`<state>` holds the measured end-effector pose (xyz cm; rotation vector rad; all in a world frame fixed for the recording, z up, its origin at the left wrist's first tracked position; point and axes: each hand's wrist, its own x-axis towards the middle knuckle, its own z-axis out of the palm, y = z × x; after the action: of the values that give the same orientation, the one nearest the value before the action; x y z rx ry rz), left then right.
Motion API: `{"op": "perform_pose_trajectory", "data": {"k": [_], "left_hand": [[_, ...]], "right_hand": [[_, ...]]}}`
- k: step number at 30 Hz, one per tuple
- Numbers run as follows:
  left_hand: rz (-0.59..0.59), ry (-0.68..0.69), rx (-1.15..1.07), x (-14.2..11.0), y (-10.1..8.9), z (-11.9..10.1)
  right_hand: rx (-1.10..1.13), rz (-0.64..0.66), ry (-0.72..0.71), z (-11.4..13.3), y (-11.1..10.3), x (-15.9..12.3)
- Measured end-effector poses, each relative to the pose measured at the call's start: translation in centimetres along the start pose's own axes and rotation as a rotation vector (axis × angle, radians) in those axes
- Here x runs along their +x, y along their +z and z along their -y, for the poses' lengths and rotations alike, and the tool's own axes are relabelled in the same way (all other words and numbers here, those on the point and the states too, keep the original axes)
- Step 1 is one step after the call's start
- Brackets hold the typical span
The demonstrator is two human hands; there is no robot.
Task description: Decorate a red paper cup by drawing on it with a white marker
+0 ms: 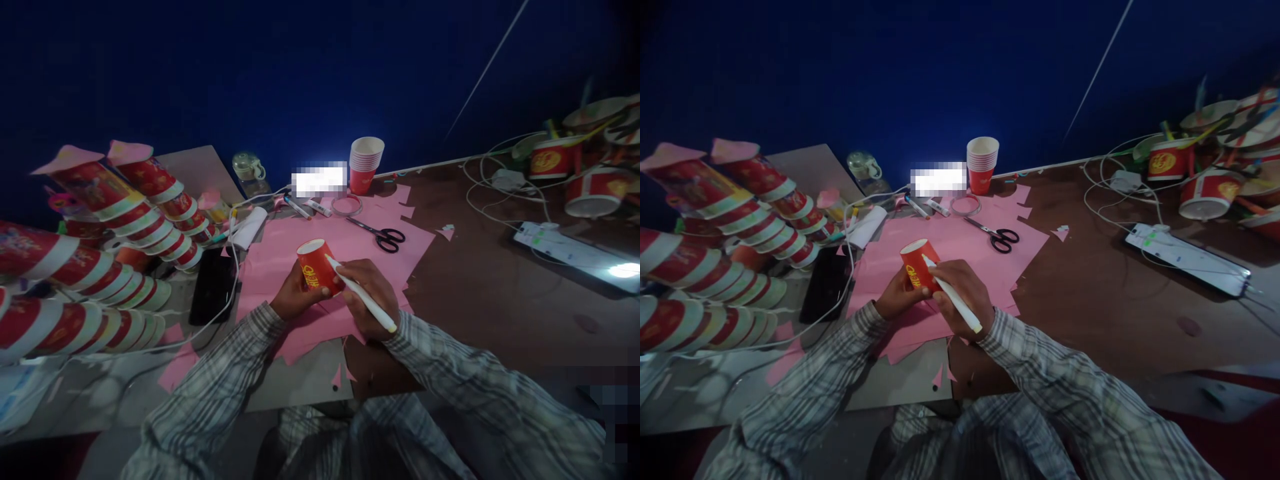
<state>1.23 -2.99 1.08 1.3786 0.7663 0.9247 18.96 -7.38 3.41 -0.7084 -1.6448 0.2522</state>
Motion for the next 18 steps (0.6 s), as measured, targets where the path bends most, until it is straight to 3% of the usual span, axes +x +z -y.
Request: {"op": "perform_pose_trajectory", "data": {"k": [18], "left_hand": [[-0.051,-0.04,0.074,-0.25,-0.06,0.49]], "right_hand": [[-0.039,0.035,0.0,-0.45,-0.15,0.08]]}}
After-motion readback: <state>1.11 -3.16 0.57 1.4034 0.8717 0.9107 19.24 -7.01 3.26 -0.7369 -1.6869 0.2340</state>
